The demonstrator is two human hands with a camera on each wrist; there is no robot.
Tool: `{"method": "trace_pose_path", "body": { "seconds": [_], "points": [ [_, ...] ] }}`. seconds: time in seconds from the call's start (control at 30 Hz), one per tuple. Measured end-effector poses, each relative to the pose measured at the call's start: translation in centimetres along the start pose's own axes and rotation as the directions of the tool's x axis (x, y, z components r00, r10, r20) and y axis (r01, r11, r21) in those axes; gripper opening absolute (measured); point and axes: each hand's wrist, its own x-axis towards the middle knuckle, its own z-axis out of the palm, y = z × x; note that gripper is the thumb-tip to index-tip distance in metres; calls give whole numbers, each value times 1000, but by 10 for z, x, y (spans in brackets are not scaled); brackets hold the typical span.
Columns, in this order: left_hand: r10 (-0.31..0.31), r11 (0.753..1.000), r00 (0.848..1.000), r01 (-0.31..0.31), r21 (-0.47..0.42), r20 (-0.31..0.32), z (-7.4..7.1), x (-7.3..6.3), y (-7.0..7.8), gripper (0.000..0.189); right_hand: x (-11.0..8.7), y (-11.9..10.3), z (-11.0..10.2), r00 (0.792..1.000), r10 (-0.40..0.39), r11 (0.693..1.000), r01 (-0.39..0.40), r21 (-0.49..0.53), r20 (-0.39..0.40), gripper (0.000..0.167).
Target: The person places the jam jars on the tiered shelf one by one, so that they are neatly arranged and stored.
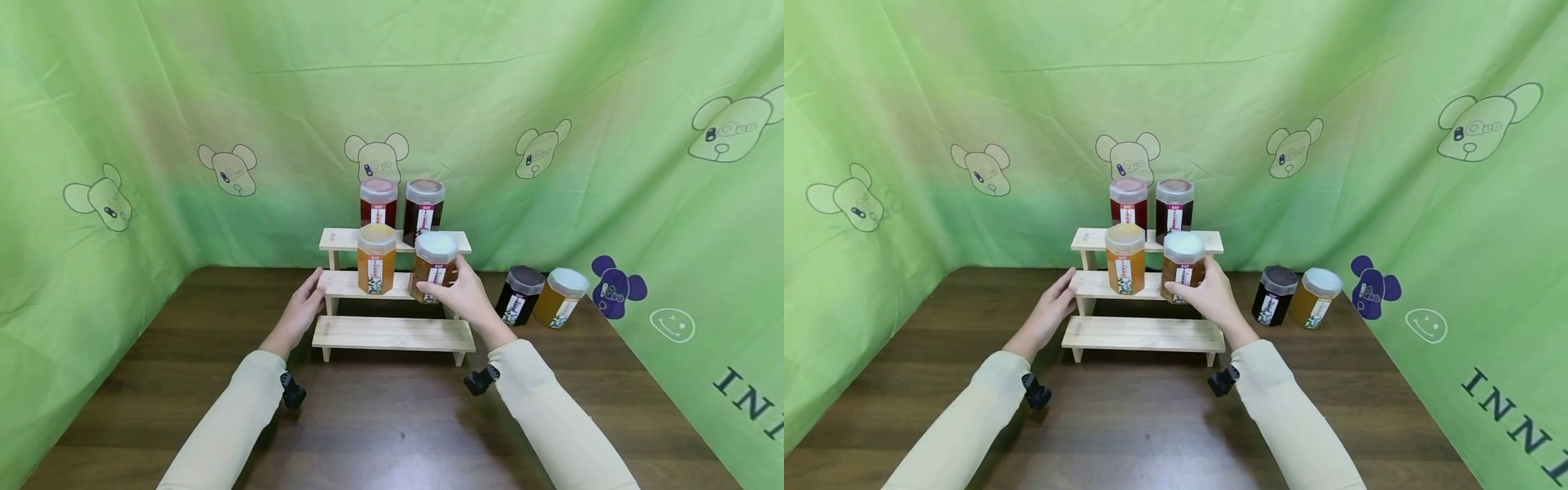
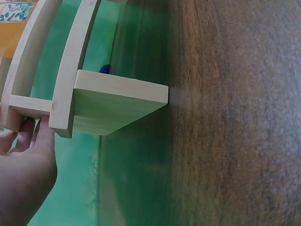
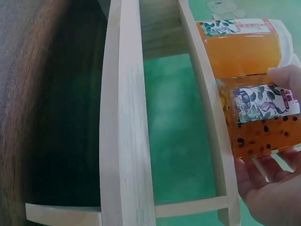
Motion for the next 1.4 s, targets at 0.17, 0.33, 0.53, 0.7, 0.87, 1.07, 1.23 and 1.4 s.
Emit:
{"method": "trace_pose_path", "body": {
  "seconds": [0.17, 0.33, 0.53, 0.7, 0.87, 1.07, 1.23, 1.4],
  "points": [
    [6, 1000, 1000, -6, 1, -3, 0, 0, 0, 54, 3, 0, 4, 999, -30, 999, 30, -14, -11, 70],
    [2, 1000, 1000, -2, 5, -2, 1, 0, 1, 54, 7, 2, 7, 999, -44, 999, 43, -30, -21, 70],
    [-1, 1000, 1000, 1, 8, 0, 2, 0, 1, 55, 8, 4, 9, 999, -26, 1000, 26, -8, -34, 73],
    [8, 1000, 1000, -8, -5, 1, 1, 0, 0, 55, 8, 6, 10, 999, -7, 1000, 8, 12, -35, 75],
    [11, 1000, 1000, -11, 1, -3, 1, 1, 0, 55, 9, 5, 10, 1000, 6, 1000, -6, 11, -27, 79],
    [-1, 1000, 1000, 1, 11, 2, 0, -1, -1, 55, 11, 3, 9, 998, 68, 998, -68, -1, -6, 82],
    [3, 1000, 1000, -3, 9, 3, 0, 0, -2, 55, 11, 4, 11, 997, 78, 997, -79, -10, -19, 81],
    [9, 1000, 1000, -9, 0, 3, 1, 0, -2, 55, 11, 4, 11, 996, 85, 996, -85, -9, -32, 81]
  ]
}}
